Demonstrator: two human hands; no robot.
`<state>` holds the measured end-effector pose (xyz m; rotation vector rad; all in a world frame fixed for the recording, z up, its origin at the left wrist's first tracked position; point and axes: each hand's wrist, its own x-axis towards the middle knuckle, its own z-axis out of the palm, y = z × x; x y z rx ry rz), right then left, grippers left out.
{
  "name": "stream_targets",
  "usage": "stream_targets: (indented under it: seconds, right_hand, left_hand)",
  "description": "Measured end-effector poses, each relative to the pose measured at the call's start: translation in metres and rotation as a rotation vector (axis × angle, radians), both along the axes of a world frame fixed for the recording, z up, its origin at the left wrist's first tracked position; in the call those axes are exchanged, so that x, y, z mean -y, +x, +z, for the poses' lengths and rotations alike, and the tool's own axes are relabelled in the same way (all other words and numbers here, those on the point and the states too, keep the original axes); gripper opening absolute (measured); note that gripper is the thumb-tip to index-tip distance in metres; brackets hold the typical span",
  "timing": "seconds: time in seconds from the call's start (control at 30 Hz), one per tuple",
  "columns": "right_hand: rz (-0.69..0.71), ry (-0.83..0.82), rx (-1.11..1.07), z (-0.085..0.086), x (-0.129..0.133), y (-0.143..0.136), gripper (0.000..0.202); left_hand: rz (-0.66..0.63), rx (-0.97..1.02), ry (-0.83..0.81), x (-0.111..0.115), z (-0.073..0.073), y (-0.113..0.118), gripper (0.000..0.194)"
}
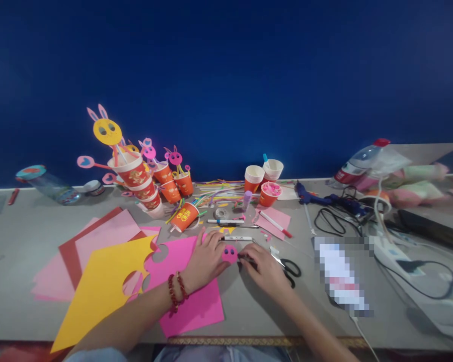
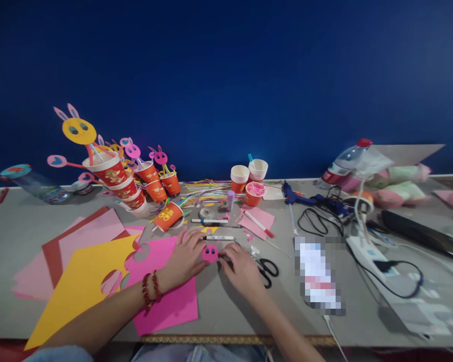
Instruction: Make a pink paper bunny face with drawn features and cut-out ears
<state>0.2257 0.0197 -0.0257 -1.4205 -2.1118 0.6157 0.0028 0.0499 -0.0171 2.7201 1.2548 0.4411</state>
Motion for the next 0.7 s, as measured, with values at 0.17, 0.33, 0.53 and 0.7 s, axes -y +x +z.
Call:
stream_targets:
  seconds: [0.17,0.33,0.53,0.7]
  right_hand:
    - [-0.003,-0.008,0.025,-0.002,0.002,0.003,0.017]
    - [0.031,0.001,0.113,0.002,0.000,-0.002,0.024]
    - [0.065,0.040,0.171,0.006,-0.007,-0.018,0.033]
    - [0.075,0.059,0.228,0.003,-0.011,-0.022,0.035]
  left_hand:
    - [0.078,0.047,-0.123,-0.022,0.032,-0.053,0.028]
    - [0.157,-0.045,-0.222,-0.019,0.043,-0.110,0.024]
    - [0.105,-0.067,-0.119,0.001,0.018,-0.110,0.034]
    - [-0.055,-0.115,-0.028,0.002,-0.008,-0.097,0.074]
